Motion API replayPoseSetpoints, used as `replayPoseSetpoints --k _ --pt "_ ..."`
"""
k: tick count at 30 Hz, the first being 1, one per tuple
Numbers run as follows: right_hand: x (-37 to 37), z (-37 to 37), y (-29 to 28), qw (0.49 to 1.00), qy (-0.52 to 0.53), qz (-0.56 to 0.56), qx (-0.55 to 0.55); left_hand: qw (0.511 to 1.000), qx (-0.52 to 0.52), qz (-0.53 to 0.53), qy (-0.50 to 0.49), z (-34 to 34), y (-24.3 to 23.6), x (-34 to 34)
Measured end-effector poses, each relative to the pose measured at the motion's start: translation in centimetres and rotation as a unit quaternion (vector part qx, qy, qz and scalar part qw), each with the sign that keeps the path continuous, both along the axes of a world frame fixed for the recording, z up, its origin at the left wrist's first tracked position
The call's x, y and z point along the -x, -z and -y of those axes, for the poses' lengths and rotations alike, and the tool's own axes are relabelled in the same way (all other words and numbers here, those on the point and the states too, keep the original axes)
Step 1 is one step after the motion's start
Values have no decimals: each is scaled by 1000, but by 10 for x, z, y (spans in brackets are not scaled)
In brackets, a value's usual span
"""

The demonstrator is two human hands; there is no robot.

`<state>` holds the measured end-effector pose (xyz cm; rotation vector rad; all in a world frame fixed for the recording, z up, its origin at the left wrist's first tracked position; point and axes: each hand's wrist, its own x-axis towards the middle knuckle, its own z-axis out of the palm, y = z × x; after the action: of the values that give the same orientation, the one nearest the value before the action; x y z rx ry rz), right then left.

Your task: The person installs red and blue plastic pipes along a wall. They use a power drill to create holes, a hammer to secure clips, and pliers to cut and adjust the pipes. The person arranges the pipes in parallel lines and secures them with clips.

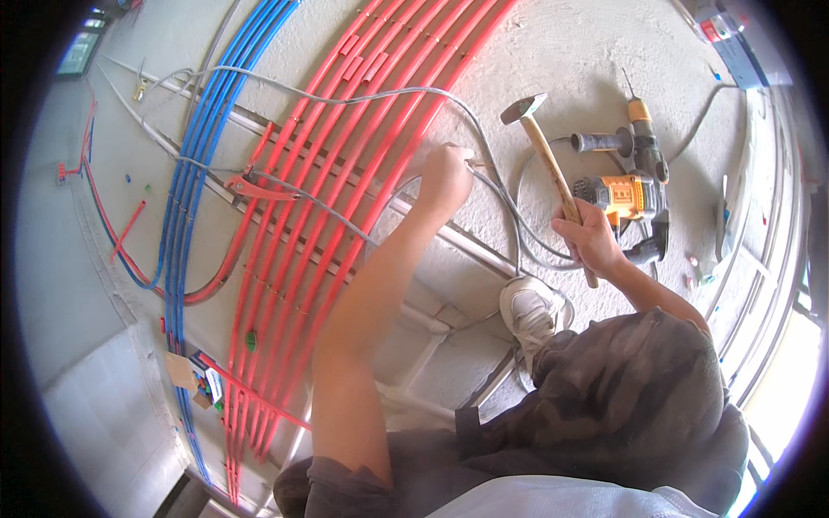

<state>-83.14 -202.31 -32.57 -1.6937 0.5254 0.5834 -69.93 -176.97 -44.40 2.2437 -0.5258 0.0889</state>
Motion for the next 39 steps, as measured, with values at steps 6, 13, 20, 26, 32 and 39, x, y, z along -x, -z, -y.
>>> replayPoseSetpoints --k 6,13,20,26,32,39 --pt "-32 7 17 993 -84 -67 46 957 181 -105 -199 -15 -4 13" --pt "-48 -7 38 987 -147 -44 37 909 259 -93 -314 -56 -14 -15" --pt "-50 -17 46 986 -148 -68 44 923 220 -129 -288 -54 -7 0" --pt "-52 -26 43 985 -142 -84 53 925 193 -150 -292 -51 2 -3" --pt "-55 -25 47 979 -187 -29 80 943 149 -135 -267 -52 -6 -9" --pt "-68 -38 40 957 -247 70 137 938 123 -171 -276 -42 -11 -12"
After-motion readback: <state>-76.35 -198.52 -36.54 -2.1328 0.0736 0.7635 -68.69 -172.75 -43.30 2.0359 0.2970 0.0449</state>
